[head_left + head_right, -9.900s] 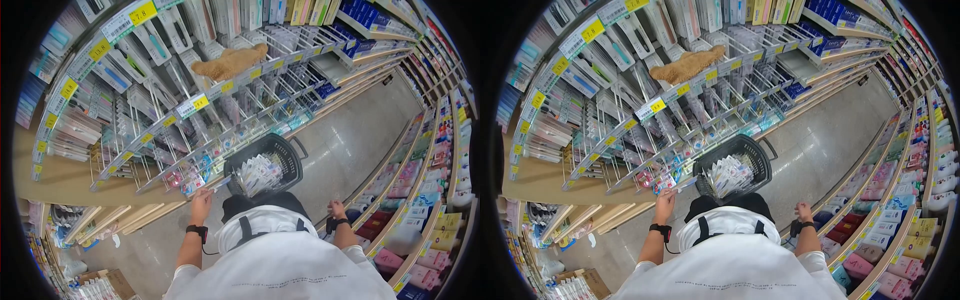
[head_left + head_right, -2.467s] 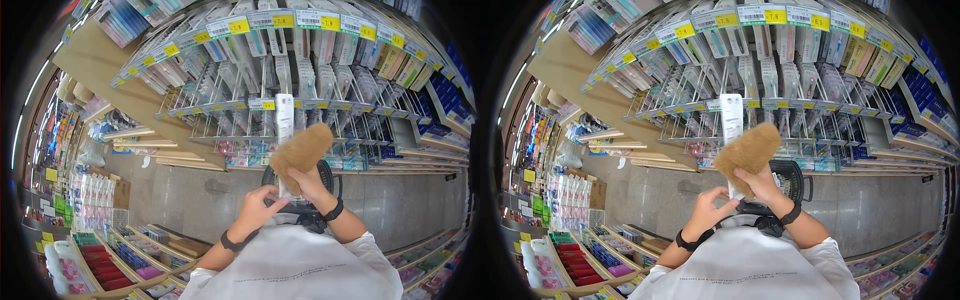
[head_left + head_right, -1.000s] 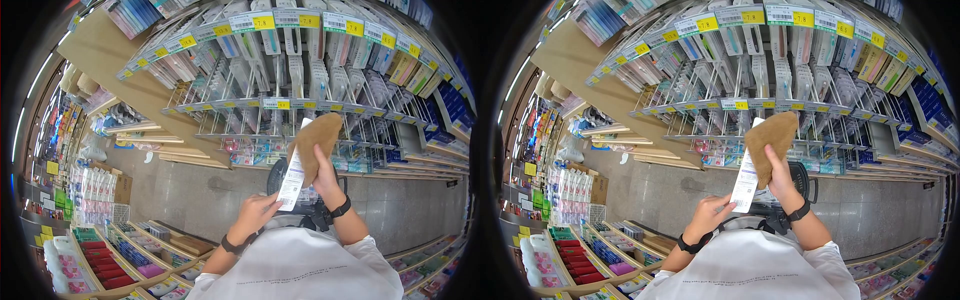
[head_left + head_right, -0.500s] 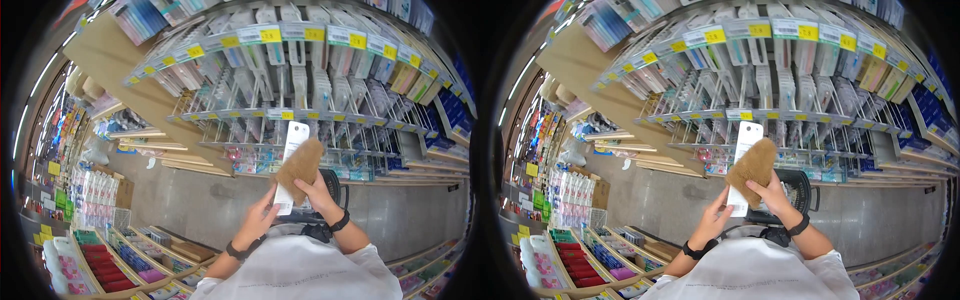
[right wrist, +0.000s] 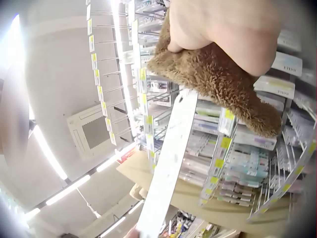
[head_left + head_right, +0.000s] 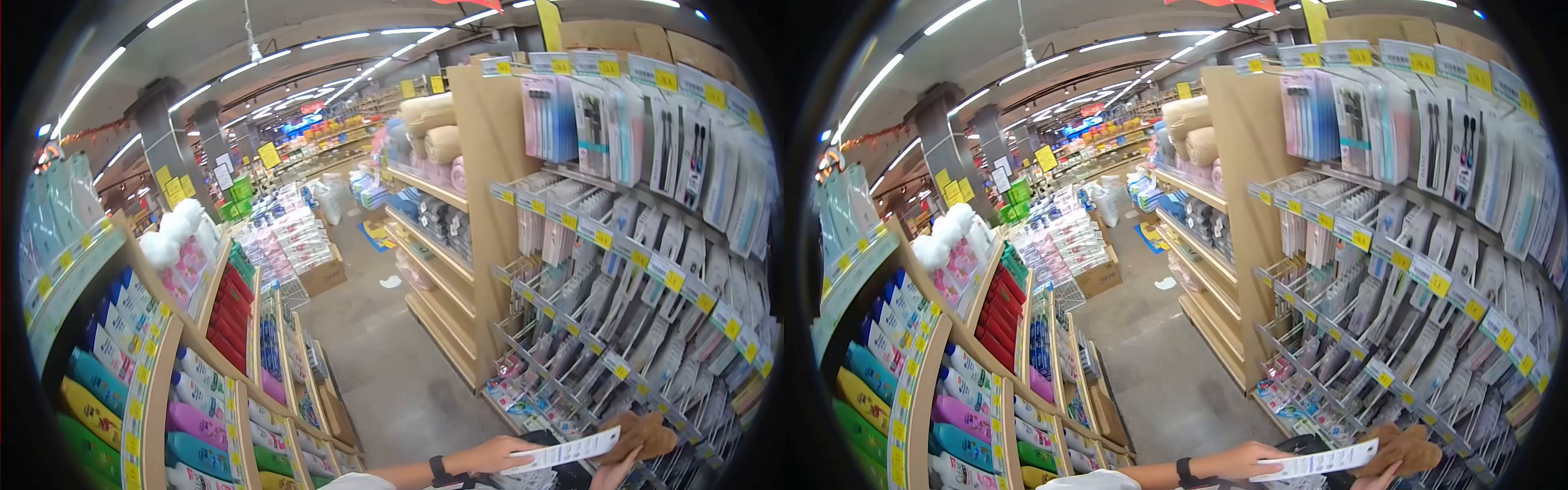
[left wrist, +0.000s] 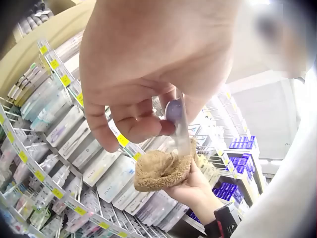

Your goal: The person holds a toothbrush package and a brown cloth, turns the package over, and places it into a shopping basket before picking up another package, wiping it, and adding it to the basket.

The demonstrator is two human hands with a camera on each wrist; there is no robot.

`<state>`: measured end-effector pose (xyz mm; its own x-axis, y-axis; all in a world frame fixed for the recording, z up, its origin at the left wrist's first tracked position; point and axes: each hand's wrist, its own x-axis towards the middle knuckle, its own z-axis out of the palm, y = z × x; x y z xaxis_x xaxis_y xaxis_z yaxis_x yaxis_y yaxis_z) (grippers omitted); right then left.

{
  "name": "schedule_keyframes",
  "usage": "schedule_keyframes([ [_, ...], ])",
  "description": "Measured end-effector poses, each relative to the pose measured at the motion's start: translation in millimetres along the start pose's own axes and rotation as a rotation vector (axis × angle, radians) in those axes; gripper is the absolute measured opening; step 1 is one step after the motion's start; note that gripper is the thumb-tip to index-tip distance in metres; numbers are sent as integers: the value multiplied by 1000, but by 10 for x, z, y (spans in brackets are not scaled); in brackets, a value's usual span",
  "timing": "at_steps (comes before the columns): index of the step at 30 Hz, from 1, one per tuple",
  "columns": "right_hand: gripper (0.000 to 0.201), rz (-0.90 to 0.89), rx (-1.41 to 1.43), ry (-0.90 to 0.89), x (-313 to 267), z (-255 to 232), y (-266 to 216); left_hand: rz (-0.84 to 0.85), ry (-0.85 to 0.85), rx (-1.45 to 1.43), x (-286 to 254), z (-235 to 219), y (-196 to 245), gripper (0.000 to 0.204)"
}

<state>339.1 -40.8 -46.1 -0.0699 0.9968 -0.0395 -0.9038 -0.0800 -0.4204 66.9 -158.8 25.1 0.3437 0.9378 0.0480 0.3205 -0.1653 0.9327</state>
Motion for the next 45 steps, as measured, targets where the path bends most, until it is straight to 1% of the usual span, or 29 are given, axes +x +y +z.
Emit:
schedule_keyframes([
  [5, 51, 164, -583, -213, -252, -6, -6, 33, -44, 40, -236, -39, 48, 37],
  [8, 48, 242, -923, -327, -423, 27, -16, -170, -80, 84, -367, -153, 227, 37],
  [9, 48, 266, -1032, -356, -461, 54, -22, -171, -84, 91, -380, -157, 209, 37],
  [10, 52, 242, -1039, -354, -482, 190, 9, -196, -78, 109, -396, -148, 166, 36],
  [12, 52, 235, -1087, -301, -485, 120, 61, -230, -95, 125, -406, -109, 56, 36],
  [13, 52, 227, -1145, -258, -494, 67, 77, -202, -72, 82, -379, -74, -5, 35],
  [14, 54, 249, -1115, -213, -502, 0, 74, -169, -48, 37, -349, -55, -51, 36],
  [15, 54, 236, -1118, -196, -538, -85, 54, -159, -66, 36, -308, -82, 35, 36],
  [17, 54, 196, -1106, -57, -545, -197, 51, -357, -160, -31, -199, -174, 352, 28],
  [18, 53, 60, -1078, -26, -610, -6, 47, -199, -126, 12, -158, -198, 397, 35],
  [19, 53, 38, -1083, -24, -565, -47, 78, -300, -164, -44, -131, -253, 478, 33],
  [21, 52, -42, -996, 24, -468, -200, 189, -283, -163, -31, -101, -373, 452, 32],
  [22, 51, -30, -985, 17, -468, 11, 240, -272, -158, -34, -109, -472, 427, 32],
  [25, 51, -62, -1019, 7, -394, 424, 601, -193, -136, -5, -220, -832, 248, 31],
  [27, 51, -49, -1021, -19, -289, 594, 887, -49, -73, 73, -328, -1127, -129, 32],
  [29, 51, 0, -994, -68, -134, 772, 1312, -31, 4, 145, -499, -1422, -580, 32],
  [31, 51, 58, -974, -123, -44, 1100, 1745, -21, 92, 214, -712, -1757, -843, 33],
  [33, 51, 33, -995, -189, 85, 1480, 2169, -56, 202, 201, -950, -2089, -1006, 34],
  [34, 51, 53, -1047, -188, 193, 1583, 2412, -54, 225, 194, -1074, -2246, -1059, 34],
  [35, 51, 73, -1097, -188, 275, 1721, 2625, -110, 290, 185, -1203, -2419, -1088, 35],
  [36, 50, 140, -1090, -226, 269, 2079, 2814, -169, 349, 174, -1340, -2555, -1126, 37],
  [37, 50, 148, -1095, -239, 335, 2172, 3018, -172, 364, 170, -1468, -2666, -1209, 37],
  [39, 52, 196, -1126, -453, 532, 2309, 3460, -219, 459, 238, -1693, -2865, -1412, 37],
  [40, 52, 203, -1124, -472, 514, 2519, 3628, -234, 552, 247, -1831, -2926, -1440, 36],
  [41, 52, 235, -1132, -553, 465, 2744, 3812, -246, 574, 247, -1964, -2996, -1455, 36],
  [42, 53, 275, -1142, -637, 409, 2896, 3974, -352, 598, 192, -2093, -3046, -1436, 38],
  [43, 53, 301, -1141, -664, 385, 2954, 4143, -460, 624, 132, -2217, -3060, -1415, 39],
  [44, 55, 326, -1110, -718, 379, 3008, 4339, -481, 655, 127, -2331, -3042, -1372, 39],
  [45, 56, 351, -1073, -772, 372, 3060, 4519, -527, 788, 109, -2428, -3014, -1308, 39],
])
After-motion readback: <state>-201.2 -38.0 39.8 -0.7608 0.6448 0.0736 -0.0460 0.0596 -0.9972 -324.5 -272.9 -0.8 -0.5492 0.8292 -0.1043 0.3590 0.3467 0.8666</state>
